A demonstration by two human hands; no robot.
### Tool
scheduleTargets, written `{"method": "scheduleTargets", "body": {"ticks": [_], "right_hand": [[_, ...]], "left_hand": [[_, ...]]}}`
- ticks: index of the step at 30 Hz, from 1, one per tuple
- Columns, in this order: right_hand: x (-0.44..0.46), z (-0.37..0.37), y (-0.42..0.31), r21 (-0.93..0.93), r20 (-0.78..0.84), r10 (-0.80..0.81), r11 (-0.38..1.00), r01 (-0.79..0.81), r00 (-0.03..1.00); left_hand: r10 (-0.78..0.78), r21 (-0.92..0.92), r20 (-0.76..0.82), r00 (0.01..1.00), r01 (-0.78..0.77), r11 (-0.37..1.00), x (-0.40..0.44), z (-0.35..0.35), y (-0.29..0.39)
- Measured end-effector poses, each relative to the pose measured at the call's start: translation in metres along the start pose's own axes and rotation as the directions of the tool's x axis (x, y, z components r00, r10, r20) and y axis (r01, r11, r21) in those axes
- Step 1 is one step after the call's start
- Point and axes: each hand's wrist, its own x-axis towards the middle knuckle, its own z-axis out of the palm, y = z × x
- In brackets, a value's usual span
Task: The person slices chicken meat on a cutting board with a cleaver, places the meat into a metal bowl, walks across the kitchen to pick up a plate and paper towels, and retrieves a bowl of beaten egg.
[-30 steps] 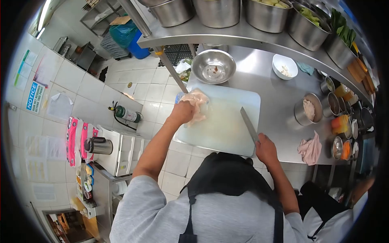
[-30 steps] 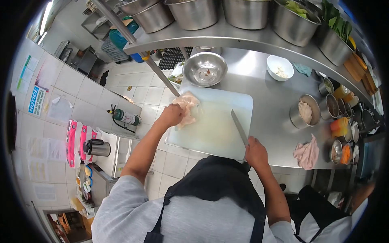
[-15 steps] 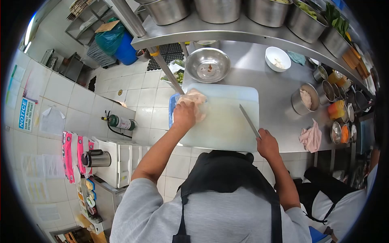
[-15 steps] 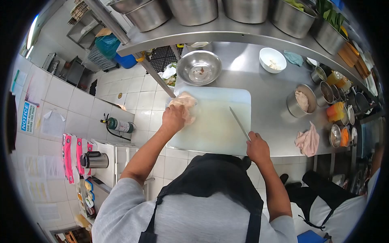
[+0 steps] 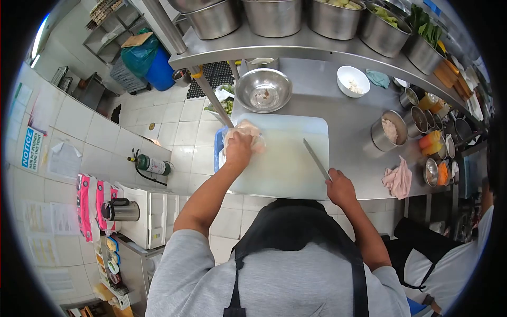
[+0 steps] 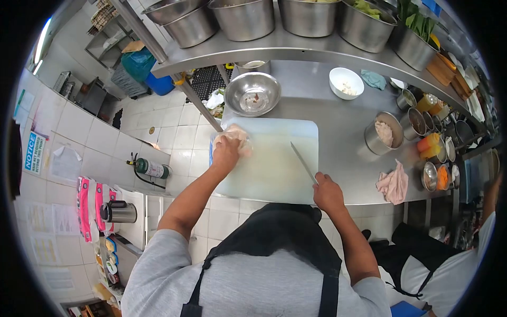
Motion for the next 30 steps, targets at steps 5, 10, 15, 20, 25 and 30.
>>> {"method": "scheduleTargets", "body": {"ticks": [5, 10, 15, 20, 25, 30], "right_hand": [[-0.001, 0.001, 0.002, 0.013, 0.017, 0.002, 1.0, -0.002, 1.0], [-0.005, 0.002, 0.0, 0.034, 0.014, -0.017, 0.999, 0.016, 1.0], [-0.003, -0.003, 0.002, 0.033, 0.022, -0.035, 0.999, 0.034, 0.999], [-0.001, -0.001, 0.006, 0.031, 0.02, -0.041, 0.999, 0.041, 0.999], [-0.001, -0.003, 0.004, 0.038, 0.016, -0.025, 0.999, 0.024, 1.0], [-0.002, 0.0, 0.005, 0.03, 0.012, -0.017, 0.999, 0.017, 1.0]], "left_hand": [[-0.066, -0.188, 0.138, 0.988, 0.092, 0.978, 0.0, -0.024, 0.0], [0.005, -0.171, -0.048, 0.999, -0.013, 0.985, -0.019, -0.043, 0.026], [-0.102, -0.145, -0.039, 0.994, 0.095, 0.985, -0.014, -0.016, 0.038], [-0.052, -0.241, -0.022, 0.998, 0.045, 0.969, -0.006, -0.006, 0.019], [-0.141, -0.508, -0.044, 0.989, 0.099, 0.856, 0.012, 0.002, -0.017], [-0.236, -0.728, 0.071, 0.969, 0.212, 0.652, 0.016, -0.007, -0.02]]}}
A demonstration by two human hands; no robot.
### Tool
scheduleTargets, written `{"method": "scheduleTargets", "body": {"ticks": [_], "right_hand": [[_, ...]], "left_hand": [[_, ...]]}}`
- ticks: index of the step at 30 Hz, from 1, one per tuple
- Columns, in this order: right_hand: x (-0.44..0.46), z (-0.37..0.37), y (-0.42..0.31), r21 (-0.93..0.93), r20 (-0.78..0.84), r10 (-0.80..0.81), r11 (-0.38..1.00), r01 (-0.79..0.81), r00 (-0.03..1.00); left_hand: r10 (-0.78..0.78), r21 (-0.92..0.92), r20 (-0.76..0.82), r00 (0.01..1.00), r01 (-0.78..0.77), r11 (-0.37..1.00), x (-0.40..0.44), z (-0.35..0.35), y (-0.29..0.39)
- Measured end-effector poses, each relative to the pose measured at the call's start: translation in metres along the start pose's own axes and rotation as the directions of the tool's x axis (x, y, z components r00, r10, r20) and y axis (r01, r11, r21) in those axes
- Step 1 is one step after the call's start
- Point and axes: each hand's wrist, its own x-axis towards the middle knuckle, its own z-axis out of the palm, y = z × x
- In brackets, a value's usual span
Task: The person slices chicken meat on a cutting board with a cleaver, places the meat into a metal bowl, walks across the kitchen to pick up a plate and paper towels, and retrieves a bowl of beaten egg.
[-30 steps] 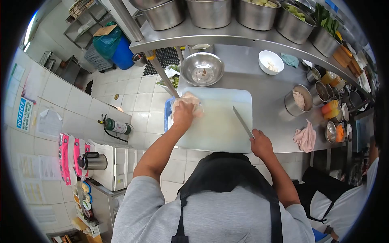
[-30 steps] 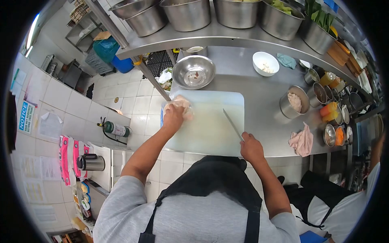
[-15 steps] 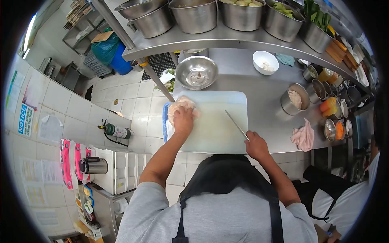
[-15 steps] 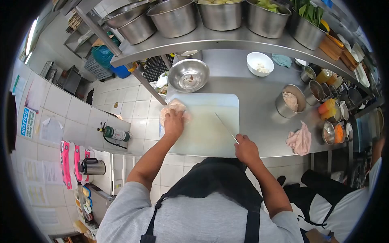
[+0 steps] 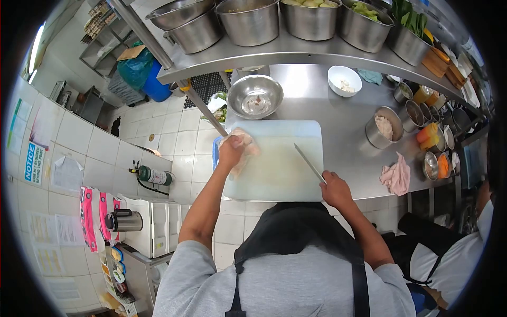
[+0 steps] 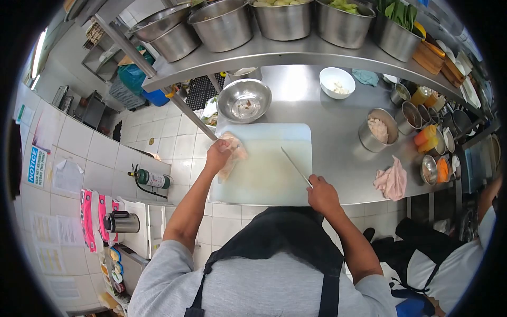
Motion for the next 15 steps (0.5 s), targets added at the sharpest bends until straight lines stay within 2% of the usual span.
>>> {"method": "scheduleTargets", "body": {"ticks": [1, 4, 5, 8, 11, 14, 15], "right_hand": [[0.0, 0.0, 0.0, -0.004, 0.007, 0.001, 1.0, -0.001, 1.0], [0.001, -0.001, -0.002, -0.018, 0.022, -0.003, 1.0, 0.004, 1.0], [0.002, 0.0, -0.001, -0.021, 0.022, -0.005, 1.0, 0.005, 1.0], [0.003, 0.0, -0.001, -0.032, 0.031, 0.006, 0.999, -0.005, 0.999], [0.004, 0.0, -0.002, -0.044, 0.037, 0.008, 0.999, -0.007, 0.999], [0.004, 0.002, -0.001, -0.043, 0.032, 0.019, 0.999, -0.017, 0.999], [0.004, 0.001, -0.001, -0.041, 0.035, 0.027, 0.999, -0.026, 0.999]], "left_hand": [[0.031, -0.05, -0.005, 1.0, -0.031, 0.998, -0.002, 0.003, 0.0], [0.283, 0.207, 0.03, 0.959, -0.283, 0.936, -0.015, 0.029, 0.005], [0.312, 0.318, 0.059, 0.948, -0.314, 0.895, -0.023, 0.036, 0.011], [0.174, 0.325, 0.165, 0.971, -0.221, 0.919, -0.029, 0.042, 0.031], [0.105, 0.394, 0.286, 0.952, -0.217, 0.893, -0.036, 0.034, 0.048], [0.151, 0.371, 0.346, 0.926, -0.283, 0.884, -0.053, 0.031, 0.058], [0.211, 0.289, 0.393, 0.895, -0.338, 0.896, -0.053, 0.032, 0.055]]}}
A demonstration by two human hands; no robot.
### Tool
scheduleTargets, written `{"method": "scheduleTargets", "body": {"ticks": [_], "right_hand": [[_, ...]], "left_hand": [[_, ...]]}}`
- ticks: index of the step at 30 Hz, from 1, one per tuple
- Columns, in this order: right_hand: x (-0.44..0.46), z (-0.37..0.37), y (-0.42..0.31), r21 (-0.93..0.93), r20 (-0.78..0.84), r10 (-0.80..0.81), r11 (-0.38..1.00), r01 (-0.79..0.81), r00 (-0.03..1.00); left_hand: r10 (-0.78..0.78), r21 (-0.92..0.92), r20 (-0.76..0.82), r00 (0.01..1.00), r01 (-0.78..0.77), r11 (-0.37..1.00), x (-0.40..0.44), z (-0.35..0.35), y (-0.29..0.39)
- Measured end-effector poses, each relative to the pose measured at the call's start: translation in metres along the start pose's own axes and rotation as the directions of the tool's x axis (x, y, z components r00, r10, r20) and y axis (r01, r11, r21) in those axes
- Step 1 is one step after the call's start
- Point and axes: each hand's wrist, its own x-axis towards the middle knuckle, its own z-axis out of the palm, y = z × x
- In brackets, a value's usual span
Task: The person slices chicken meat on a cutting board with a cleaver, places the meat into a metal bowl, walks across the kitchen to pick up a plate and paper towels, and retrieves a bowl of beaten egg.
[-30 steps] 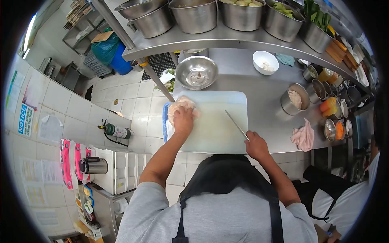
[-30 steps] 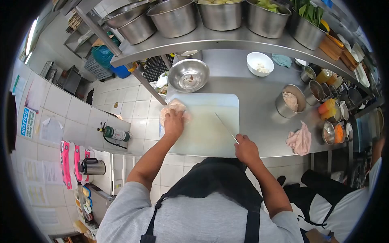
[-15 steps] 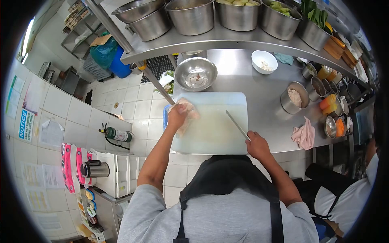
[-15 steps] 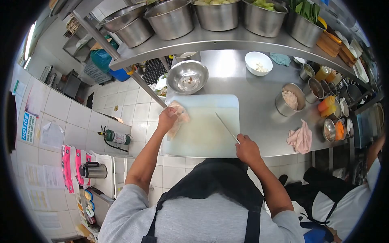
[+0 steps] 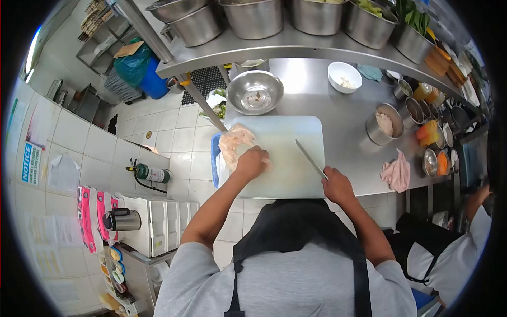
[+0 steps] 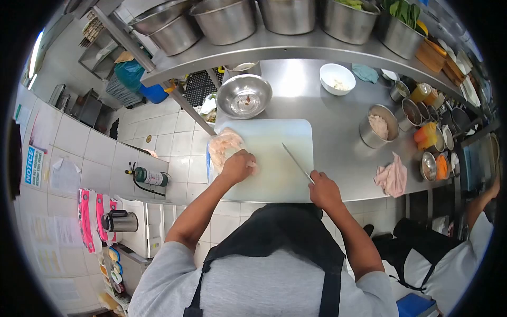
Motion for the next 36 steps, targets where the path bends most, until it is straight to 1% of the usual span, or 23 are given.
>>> {"method": "scheduleTargets", "body": {"ticks": [2, 5, 8, 11, 13, 14, 17, 20, 23, 26, 29, 32, 34, 35, 36], "right_hand": [[-0.001, -0.002, -0.002, 0.015, 0.003, -0.002, 1.0, 0.002, 1.0], [-0.002, -0.005, -0.004, 0.024, 0.007, 0.008, 1.0, -0.008, 1.0], [-0.002, -0.007, -0.004, 0.034, 0.015, 0.015, 0.999, -0.016, 1.0], [-0.002, -0.006, -0.002, 0.042, 0.01, 0.01, 0.999, -0.011, 1.0], [-0.003, -0.002, 0.001, 0.05, -0.002, -0.002, 0.999, 0.002, 1.0], [-0.003, -0.001, 0.002, 0.055, -0.014, -0.011, 0.998, 0.012, 1.0], [-0.004, -0.001, 0.003, 0.063, -0.025, -0.022, 0.998, 0.023, 0.999], [-0.005, -0.001, 0.003, 0.064, -0.032, -0.022, 0.998, 0.024, 0.999], [-0.009, 0.0, 0.004, 0.091, -0.058, -0.03, 0.995, 0.035, 0.998], [-0.013, 0.005, 0.006, 0.087, -0.071, -0.033, 0.995, 0.039, 0.997], [-0.013, 0.005, 0.004, 0.072, -0.06, -0.036, 0.997, 0.04, 0.998], [-0.014, 0.006, 0.004, 0.065, -0.059, -0.051, 0.996, 0.054, 0.997], [-0.013, 0.007, 0.006, 0.061, -0.062, -0.064, 0.996, 0.068, 0.996], [-0.011, 0.007, 0.007, 0.06, -0.063, -0.069, 0.996, 0.072, 0.996], [-0.01, 0.007, 0.008, 0.059, -0.063, -0.072, 0.995, 0.076, 0.995]], "left_hand": [[0.162, -0.135, 0.042, 0.986, -0.155, 0.979, 0.0, 0.006, -0.004], [0.199, 0.186, -0.166, 0.966, -0.167, 0.968, -0.01, 0.003, 0.019], [0.234, 0.351, -0.391, 0.89, -0.091, 0.932, -0.007, 0.009, 0.015], [0.365, 0.281, -0.177, 0.914, -0.309, 0.909, -0.008, 0.002, 0.019], [0.409, 0.296, 0.033, 0.912, -0.4, 0.867, -0.01, 0.006, 0.026], [0.426, 0.297, 0.136, 0.894, -0.447, 0.844, -0.01, 0.008, 0.03], [0.36, 0.395, 0.238, 0.902, -0.429, 0.812, -0.01, 0.007, 0.055], [0.504, 0.337, -0.023, 0.863, -0.468, 0.817, -0.015, 0.037, 0.057], [0.575, 0.278, -0.003, 0.818, -0.552, 0.786, -0.021, 0.035, 0.073], [0.562, 0.258, 0.038, 0.827, -0.551, 0.793, -0.021, 0.046, 0.073], [0.536, 0.261, -0.058, 0.842, -0.505, 0.822, -0.018, 0.059, 0.075], [0.4, 0.286, 0.001, 0.916, -0.384, 0.878, -0.013, 0.062, 0.083], [0.29, 0.04, -0.132, 0.948, -0.287, 0.957, -0.009, 0.071, 0.085], [0.222, -0.088, -0.186, 0.957, -0.242, 0.966, -0.006, 0.075, 0.087], [0.107, -0.212, -0.159, 0.981, -0.14, 0.967, -0.003, 0.079, 0.089]]}}
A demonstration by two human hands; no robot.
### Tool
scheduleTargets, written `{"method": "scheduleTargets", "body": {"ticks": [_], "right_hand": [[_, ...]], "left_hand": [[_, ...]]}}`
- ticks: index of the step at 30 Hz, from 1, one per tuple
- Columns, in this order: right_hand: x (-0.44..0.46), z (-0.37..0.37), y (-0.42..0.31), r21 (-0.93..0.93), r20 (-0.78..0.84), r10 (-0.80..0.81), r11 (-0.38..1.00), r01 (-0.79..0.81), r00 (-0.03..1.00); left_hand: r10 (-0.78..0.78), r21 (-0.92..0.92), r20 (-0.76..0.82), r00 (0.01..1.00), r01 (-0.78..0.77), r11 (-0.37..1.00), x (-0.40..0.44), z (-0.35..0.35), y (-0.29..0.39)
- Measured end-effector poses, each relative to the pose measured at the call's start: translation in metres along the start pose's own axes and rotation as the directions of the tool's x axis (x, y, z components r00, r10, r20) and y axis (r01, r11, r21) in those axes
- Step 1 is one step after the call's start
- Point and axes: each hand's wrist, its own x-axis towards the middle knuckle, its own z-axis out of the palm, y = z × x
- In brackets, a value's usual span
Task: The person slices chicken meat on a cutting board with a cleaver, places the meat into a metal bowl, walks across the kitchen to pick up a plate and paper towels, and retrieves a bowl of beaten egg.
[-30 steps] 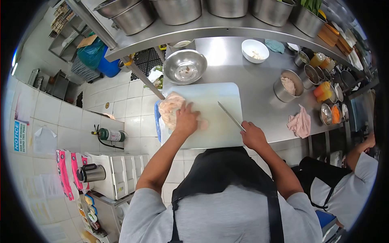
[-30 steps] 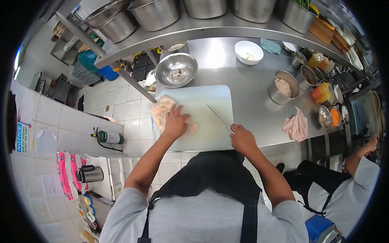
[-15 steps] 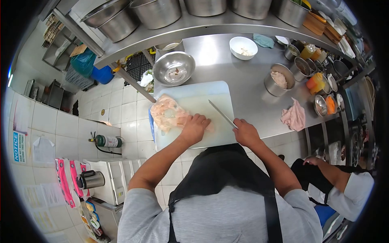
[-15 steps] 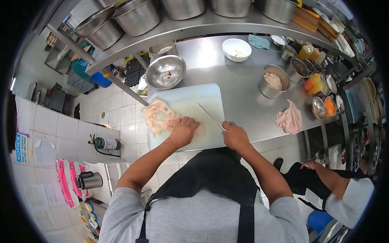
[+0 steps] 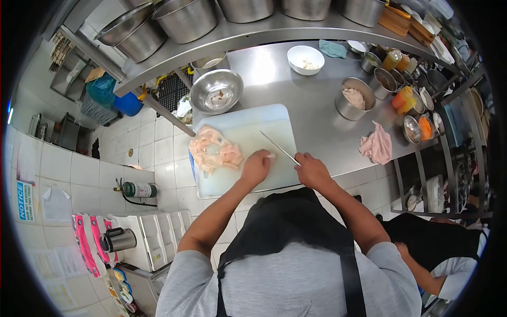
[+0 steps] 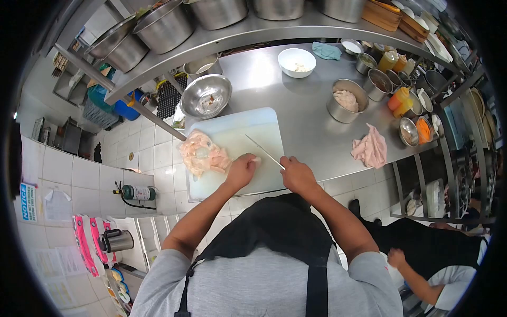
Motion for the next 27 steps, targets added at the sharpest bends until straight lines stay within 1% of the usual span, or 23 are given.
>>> {"method": "scheduleTargets", "body": {"ticks": [2, 5, 7, 8, 9, 11, 12, 17, 21, 23, 27], "right_hand": [[0.004, 0.0, 0.003, -0.005, 0.012, 0.013, 1.0, -0.013, 1.0], [0.01, 0.0, 0.01, -0.012, 0.038, 0.019, 1.0, -0.019, 0.999], [0.013, -0.002, 0.012, -0.011, 0.043, 0.022, 1.0, -0.021, 0.999], [0.013, -0.002, 0.011, -0.009, 0.041, 0.026, 1.0, -0.026, 0.999], [0.013, -0.005, 0.007, -0.008, 0.041, 0.03, 1.0, -0.03, 0.999], [0.007, -0.009, -0.003, 0.0, 0.007, 0.035, 0.999, -0.035, 0.999], [0.005, -0.012, -0.008, 0.003, -0.009, 0.035, 0.999, -0.035, 0.999], [-0.004, -0.018, -0.016, 0.01, 0.02, 0.028, 1.0, -0.028, 0.999], [-0.019, -0.031, -0.021, -0.019, 0.058, 0.011, 1.0, -0.01, 0.998], [-0.031, -0.037, -0.018, -0.034, 0.085, -0.025, 0.999, 0.028, 0.996], [-0.049, -0.038, -0.011, -0.097, 0.143, -0.03, 0.994, 0.045, 0.989]], "left_hand": [[-0.239, -0.207, 0.046, 0.97, 0.244, 0.948, 0.001, 0.011, 0.0], [-0.383, 0.069, 0.14, 0.913, 0.377, 0.924, 0.001, -0.017, 0.018], [-0.135, 0.054, 0.063, 0.989, 0.131, 0.99, -0.009, -0.018, 0.0], [-0.006, 0.055, 0.025, 1.0, 0.005, 0.998, -0.013, -0.016, -0.009], [0.105, 0.049, 0.03, 0.994, -0.107, 0.993, -0.014, -0.017, -0.009], [0.318, 0.033, 0.037, 0.947, -0.319, 0.947, -0.016, -0.017, -0.009], [0.301, 0.044, 0.016, 0.953, -0.302, 0.952, -0.015, -0.014, -0.005], [0.23, 0.111, -0.058, 0.971, -0.223, 0.969, -0.006, 0.008, 0.015], [0.224, 0.194, -0.037, 0.974, -0.213, 0.958, -0.003, 0.01, 0.017], [0.207, 0.218, -0.04, 0.978, -0.194, 0.956, -0.002, 0.012, 0.017], [0.191, 0.199, -0.028, 0.981, -0.182, 0.963, 0.001, 0.012, 0.019]]}}
